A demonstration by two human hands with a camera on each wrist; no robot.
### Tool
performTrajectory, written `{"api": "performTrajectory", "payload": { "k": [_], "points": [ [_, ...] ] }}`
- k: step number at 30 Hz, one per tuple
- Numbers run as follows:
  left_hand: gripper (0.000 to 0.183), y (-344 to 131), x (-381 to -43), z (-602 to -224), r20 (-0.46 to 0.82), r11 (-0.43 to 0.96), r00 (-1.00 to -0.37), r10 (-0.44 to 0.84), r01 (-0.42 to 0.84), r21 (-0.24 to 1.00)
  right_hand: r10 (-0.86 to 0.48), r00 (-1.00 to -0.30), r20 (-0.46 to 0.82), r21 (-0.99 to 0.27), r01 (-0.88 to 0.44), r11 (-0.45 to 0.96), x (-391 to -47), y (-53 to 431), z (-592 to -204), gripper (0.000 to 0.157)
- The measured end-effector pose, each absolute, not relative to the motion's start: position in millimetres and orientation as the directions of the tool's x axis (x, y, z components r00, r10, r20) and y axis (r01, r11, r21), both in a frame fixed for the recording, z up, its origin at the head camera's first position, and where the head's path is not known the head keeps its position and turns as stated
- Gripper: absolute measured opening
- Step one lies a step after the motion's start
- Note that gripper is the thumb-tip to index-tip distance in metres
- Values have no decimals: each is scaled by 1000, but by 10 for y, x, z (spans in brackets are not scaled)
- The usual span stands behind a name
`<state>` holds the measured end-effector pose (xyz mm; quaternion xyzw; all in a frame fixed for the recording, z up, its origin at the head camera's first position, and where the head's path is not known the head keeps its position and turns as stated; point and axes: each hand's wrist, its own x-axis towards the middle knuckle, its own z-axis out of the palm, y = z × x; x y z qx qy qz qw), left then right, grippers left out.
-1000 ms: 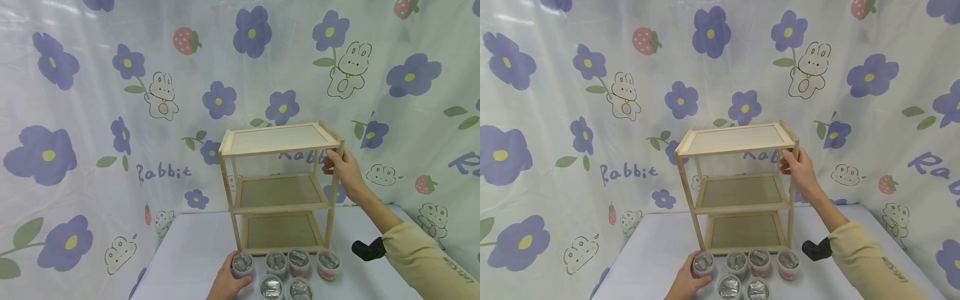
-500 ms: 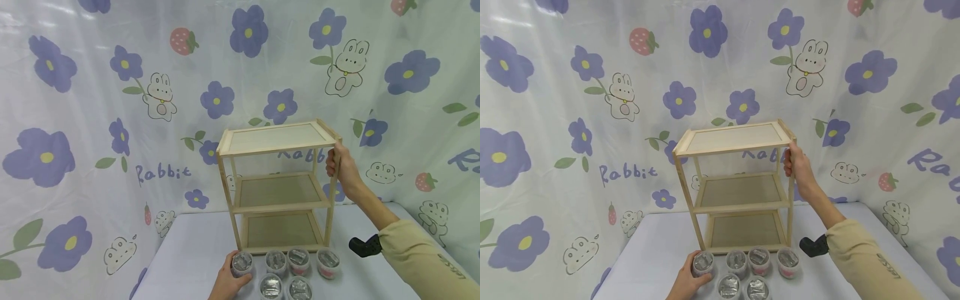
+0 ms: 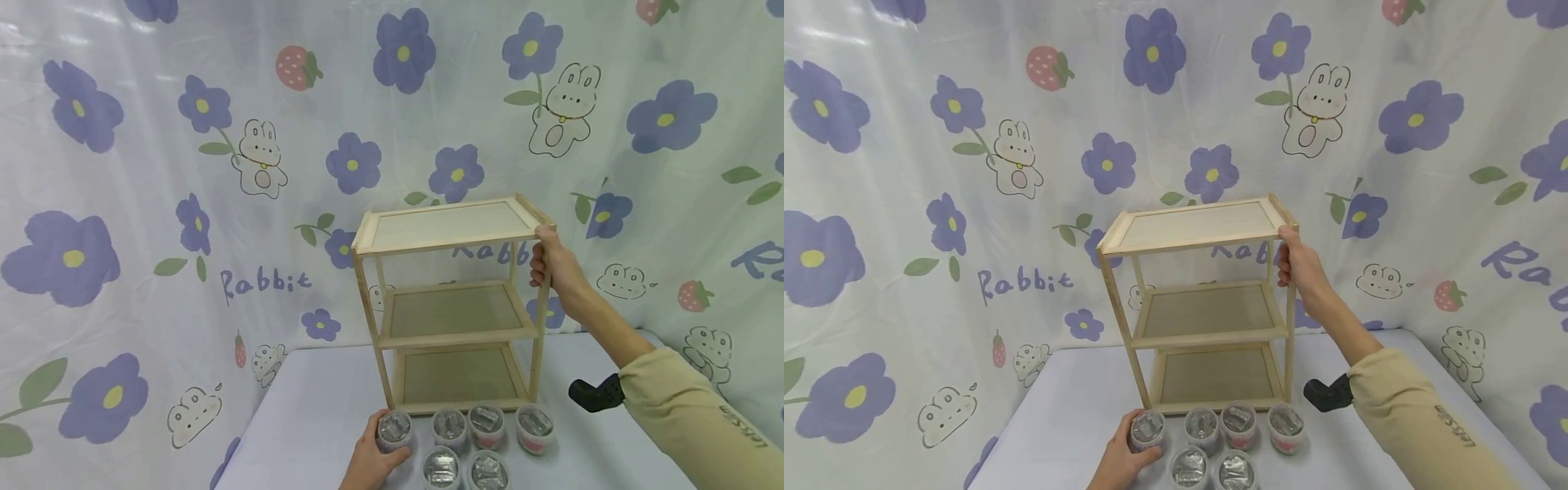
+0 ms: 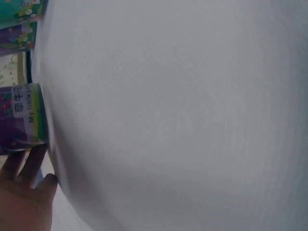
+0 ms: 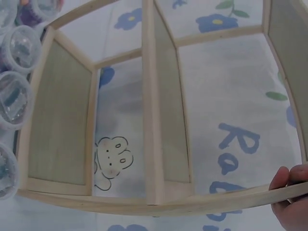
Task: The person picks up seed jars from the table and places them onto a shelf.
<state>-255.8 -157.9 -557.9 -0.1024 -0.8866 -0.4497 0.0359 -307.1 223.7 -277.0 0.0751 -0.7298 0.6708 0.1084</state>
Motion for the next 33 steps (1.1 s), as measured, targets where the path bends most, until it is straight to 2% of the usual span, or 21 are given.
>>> {"api": "performTrajectory", "payload": {
  "k": [10,16,33],
  "points": [
    [83,-1640,-2517,-5532,129,584,-980,152,194,788,36,-962,272,-960,-268,80,-3100,2219,-2792,48],
    [81,-1743,-2494,-5412,215,580,-962,170,274,767,13,-960,281,-958,-280,67,-3106,2222,-2797,48],
    [76,-1817,-2387,-4179,385,568,-903,191,422,707,-11,-959,284,-956,-284,77,-3100,2254,-2772,48]
  ]
}}
